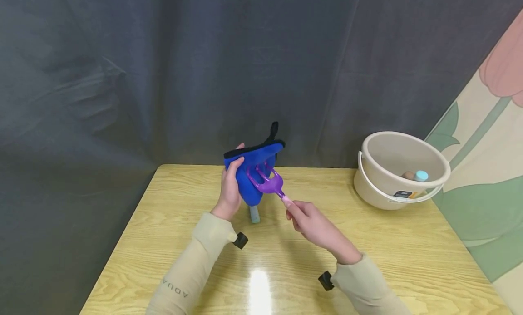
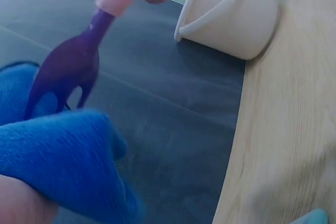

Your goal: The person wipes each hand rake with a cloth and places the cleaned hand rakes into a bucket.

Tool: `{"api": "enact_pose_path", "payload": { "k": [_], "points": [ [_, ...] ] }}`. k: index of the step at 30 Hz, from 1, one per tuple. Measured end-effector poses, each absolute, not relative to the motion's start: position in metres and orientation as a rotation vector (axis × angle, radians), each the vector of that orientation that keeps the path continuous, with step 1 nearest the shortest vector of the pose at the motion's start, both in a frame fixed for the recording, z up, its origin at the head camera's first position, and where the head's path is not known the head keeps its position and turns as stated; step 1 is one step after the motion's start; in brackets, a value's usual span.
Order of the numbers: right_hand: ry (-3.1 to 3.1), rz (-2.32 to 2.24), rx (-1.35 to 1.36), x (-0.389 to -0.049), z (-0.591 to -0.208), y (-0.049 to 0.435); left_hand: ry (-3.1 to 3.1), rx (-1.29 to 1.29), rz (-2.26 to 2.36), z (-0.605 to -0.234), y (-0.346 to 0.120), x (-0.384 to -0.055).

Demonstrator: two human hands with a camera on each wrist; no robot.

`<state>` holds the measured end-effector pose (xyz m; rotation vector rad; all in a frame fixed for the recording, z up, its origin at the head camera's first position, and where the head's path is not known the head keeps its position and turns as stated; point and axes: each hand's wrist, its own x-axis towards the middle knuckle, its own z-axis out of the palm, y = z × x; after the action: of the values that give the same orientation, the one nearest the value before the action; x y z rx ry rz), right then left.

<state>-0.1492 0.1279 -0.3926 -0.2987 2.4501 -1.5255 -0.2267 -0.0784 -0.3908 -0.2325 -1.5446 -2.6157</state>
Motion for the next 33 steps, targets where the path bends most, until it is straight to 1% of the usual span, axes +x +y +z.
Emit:
{"api": "enact_pose_path", "payload": {
  "k": [9,16,21,26,29,33],
  "points": [
    [2.507,-1.544,-0.267,-0.149,-0.384,0.122,-1.615,-0.264,-2.664,-0.390,-0.073,-0.222],
    [2.546,-1.570,-0.286,-0.147,-0.387,0.119,-1.660,-0.259,-2.768,-0.393,-0.069,-0.215],
    [2.557,-1.658,-0.309,-0.152,-0.389,0.114,-1.630,-0.362,-2.767,-0.400,-0.055,-0.209],
    [2.549,-1.701,-0.308,-0.163,-0.385,0.115,-1.900,-0.487,-2.548,-0.411,-0.042,-0.197],
    [2.535,-1.705,-0.287,-0.167,-0.382,0.118,-2.070,-0.514,-2.375,-0.413,-0.040,-0.194],
    [2.528,-1.701,-0.280,-0.168,-0.381,0.119,-2.112,-0.555,-2.380,-0.412,-0.043,-0.195]
  ]
}}
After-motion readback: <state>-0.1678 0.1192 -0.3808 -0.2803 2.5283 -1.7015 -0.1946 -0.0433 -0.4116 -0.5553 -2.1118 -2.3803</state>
